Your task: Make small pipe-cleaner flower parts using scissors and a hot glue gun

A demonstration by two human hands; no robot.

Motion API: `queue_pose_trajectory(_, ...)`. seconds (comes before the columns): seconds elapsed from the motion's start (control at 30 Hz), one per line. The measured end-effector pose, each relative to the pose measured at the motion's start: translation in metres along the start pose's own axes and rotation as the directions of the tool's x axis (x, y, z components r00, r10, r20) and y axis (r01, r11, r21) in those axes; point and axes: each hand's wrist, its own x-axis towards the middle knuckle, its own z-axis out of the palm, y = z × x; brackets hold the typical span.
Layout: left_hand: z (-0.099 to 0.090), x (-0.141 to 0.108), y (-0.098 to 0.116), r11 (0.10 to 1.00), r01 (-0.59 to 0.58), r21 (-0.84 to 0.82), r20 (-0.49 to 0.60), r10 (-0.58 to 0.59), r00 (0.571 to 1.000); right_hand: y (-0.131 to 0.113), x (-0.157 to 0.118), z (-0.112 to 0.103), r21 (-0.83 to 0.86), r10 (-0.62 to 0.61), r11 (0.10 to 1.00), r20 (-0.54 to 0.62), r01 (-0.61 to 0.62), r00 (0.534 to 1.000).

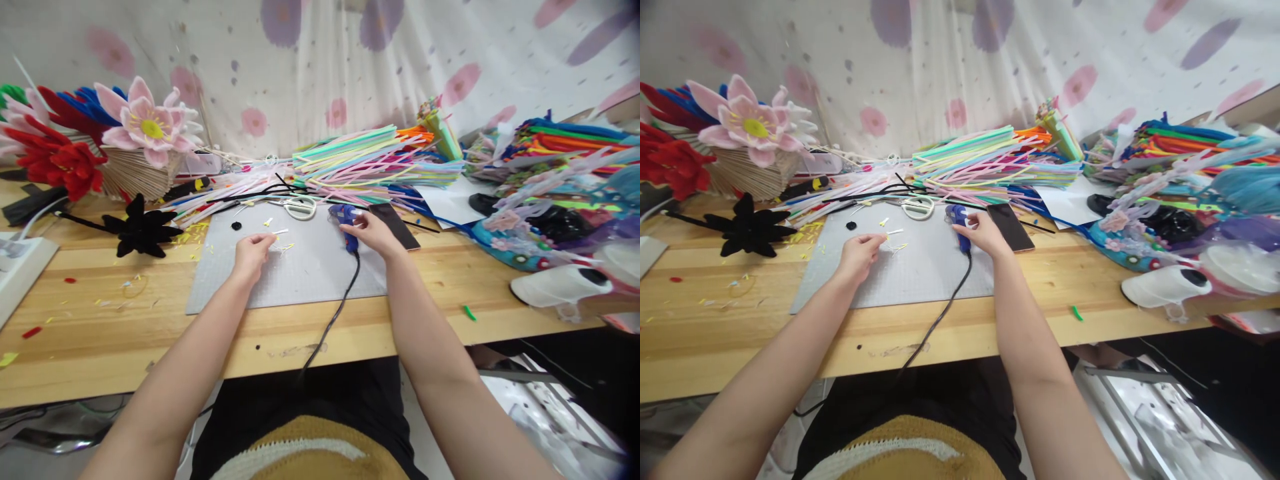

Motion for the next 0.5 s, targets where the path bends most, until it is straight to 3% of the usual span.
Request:
queue_pose_trajectory(0.1,0.000,-0.001,-0.001,0.999,-0.005,0.040,0.014,0.005,1.000,-0.004,0.005,0.024,0.053,0.007,0.999,0.006,-0.007,1.000)
queue_pose_trajectory(0.2,0.000,-0.002,-0.001,0.999,-0.006,0.051,0.020,0.005,1.000,-0.009,0.005,0.031,0.129,0.097,0.988,-0.052,-0.089,0.994)
queue_pose_trajectory(0.27,-0.001,-0.002,-0.001,0.999,-0.004,0.052,0.019,0.003,1.000,-0.014,0.002,0.030,0.271,0.123,0.958,-0.088,-0.095,0.989)
queue_pose_trajectory(0.33,-0.001,-0.002,-0.001,0.998,-0.003,0.056,0.017,0.002,1.000,-0.022,-0.004,0.027,0.452,0.071,0.892,-0.086,-0.025,0.994)
queue_pose_trajectory(0.4,-0.001,-0.001,-0.002,0.998,-0.003,0.062,0.016,0.002,1.000,-0.034,-0.013,0.025,0.559,-0.023,0.829,-0.028,0.035,0.999)
queue_pose_trajectory(0.5,-0.002,-0.001,-0.004,0.997,-0.010,0.072,0.013,0.009,1.000,-0.050,-0.026,0.024,0.488,-0.139,0.873,0.222,0.013,0.965)
